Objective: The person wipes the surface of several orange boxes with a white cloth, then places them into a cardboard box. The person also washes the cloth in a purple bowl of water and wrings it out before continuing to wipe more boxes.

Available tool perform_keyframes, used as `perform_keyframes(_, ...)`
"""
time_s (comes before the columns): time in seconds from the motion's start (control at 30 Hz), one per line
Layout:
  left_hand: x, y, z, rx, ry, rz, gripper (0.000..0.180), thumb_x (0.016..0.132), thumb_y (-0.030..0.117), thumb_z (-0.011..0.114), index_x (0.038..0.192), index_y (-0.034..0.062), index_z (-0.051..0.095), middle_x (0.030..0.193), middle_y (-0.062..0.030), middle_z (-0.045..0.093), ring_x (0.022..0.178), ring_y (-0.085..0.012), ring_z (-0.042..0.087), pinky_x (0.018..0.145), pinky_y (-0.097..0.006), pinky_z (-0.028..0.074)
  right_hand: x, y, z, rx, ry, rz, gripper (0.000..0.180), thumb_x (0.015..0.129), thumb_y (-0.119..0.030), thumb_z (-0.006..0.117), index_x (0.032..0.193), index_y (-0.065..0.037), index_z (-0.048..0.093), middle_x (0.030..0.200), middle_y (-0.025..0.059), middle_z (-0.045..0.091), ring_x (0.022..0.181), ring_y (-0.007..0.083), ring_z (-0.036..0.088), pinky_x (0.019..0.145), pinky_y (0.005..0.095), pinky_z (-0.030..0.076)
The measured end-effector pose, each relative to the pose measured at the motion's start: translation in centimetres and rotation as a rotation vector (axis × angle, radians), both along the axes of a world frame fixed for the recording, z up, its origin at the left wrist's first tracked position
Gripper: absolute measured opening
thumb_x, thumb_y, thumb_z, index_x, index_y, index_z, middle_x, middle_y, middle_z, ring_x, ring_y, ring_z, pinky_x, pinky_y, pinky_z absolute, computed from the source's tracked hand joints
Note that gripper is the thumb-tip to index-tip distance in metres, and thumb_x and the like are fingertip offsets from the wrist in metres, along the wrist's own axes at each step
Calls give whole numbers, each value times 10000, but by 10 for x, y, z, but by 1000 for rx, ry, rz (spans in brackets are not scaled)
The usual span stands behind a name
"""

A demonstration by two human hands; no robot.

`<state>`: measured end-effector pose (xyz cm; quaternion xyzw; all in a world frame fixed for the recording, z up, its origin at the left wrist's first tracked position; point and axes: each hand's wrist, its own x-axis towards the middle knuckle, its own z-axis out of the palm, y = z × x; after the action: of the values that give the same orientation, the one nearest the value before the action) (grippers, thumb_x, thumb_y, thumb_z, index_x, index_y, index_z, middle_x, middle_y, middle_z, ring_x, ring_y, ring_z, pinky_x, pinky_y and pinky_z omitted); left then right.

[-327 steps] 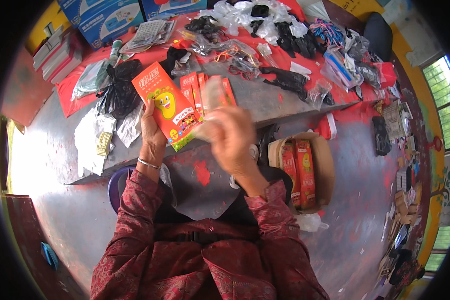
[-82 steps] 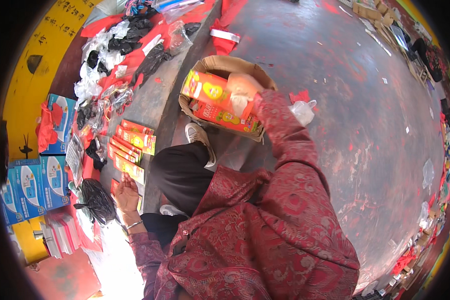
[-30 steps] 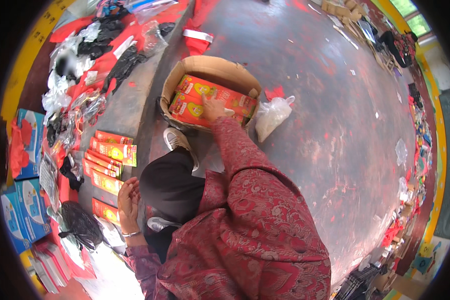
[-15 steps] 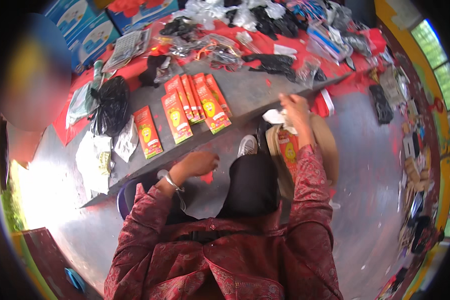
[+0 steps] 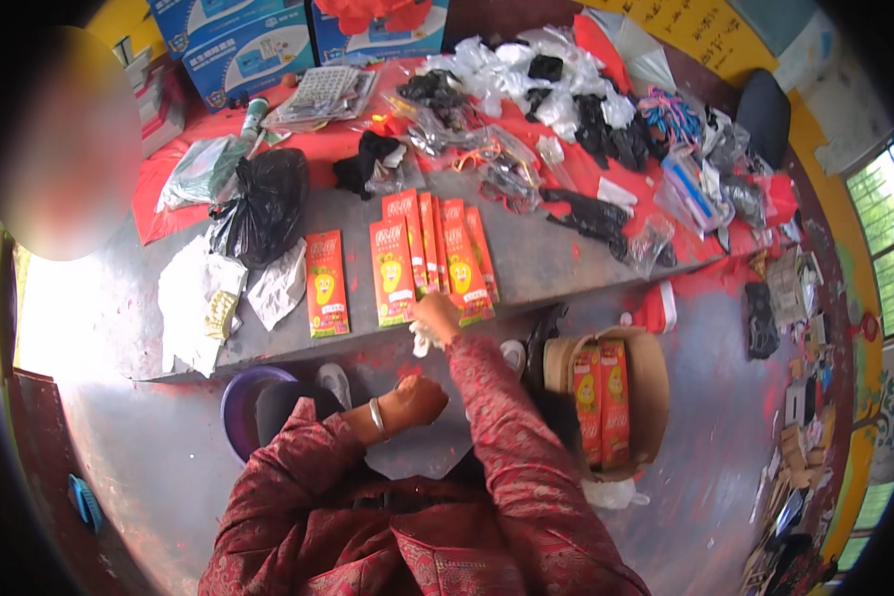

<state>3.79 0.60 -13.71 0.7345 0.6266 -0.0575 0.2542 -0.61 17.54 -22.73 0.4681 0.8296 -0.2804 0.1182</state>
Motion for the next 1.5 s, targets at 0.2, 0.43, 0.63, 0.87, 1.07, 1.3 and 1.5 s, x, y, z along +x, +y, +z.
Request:
perform_keyframes(0.2, -6, -13, -5, 71, -79, 61, 115, 723, 140, 550, 762, 87, 644, 730, -95, 645, 657, -263, 651, 511, -366, 500, 3, -42, 5, -77, 168, -89, 487, 689, -444, 605, 816, 26, 628, 806, 257, 605, 826, 375, 605, 672, 428, 486)
perform_keyframes(0.43, -6, -9, 10, -111, 36, -11, 182, 771, 176, 558, 893, 128, 685, 880, -47, 671, 802, -221, 656, 589, -344, 513, -4, -39, -13, -139, 549, 61, 399, 742, -393, 599, 627, -11, 580, 623, 193, 570, 606, 323, 589, 545, 406, 422)
perform_keyframes(0.63, -5, -2, -3, -53, 66, -34, 168, 747, 153, 549, 836, 115, 686, 824, -79, 665, 758, -253, 656, 574, -371, 521, -24, -10, 69, 225, 713, 168, 266, 797, -312, 532, 696, -76, 603, 656, 164, 575, 637, 332, 585, 558, 406, 437)
perform_keyframes(0.87, -9, -10, -7, 13, 17, -22, 167, 727, 143, 543, 794, 97, 688, 792, -104, 664, 717, -265, 658, 553, -392, 528, 9, 0, 202, 991, 862, 345, 262, 820, -175, 482, 1054, -71, 534, 808, 78, 615, 600, 267, 598, 541, 363, 482)
perform_keyframes(1.07, -2, -8, 11, -3, 49, -51, 159, 731, 136, 543, 790, 88, 683, 789, -103, 662, 724, -263, 656, 549, -381, 524, 46, -2, 131, 993, 194, 515, 283, 770, -120, 501, 1039, -44, 546, 747, 113, 621, 630, 244, 642, 529, 373, 508)
perform_keyframes(1.3, -44, -7, 27, 45, 50, 3, 184, 783, 185, 511, 855, 85, 647, 817, -104, 657, 783, -272, 645, 578, -399, 513, 50, -10, 195, 560, 637, -13, 173, 822, -136, 524, 921, 0, 564, 780, 151, 639, 670, 319, 623, 586, 374, 483)
perform_keyframes(1.5, -100, -2, 105, 477, -161, 753, 229, 852, 212, 473, 942, 54, 613, 865, -141, 646, 786, -298, 632, 639, -375, 500, 88, 1, 188, -1165, 1424, -403, 309, 855, -31, 493, 1155, 28, 449, 1027, 111, 587, 879, 228, 614, 811, 366, 509)
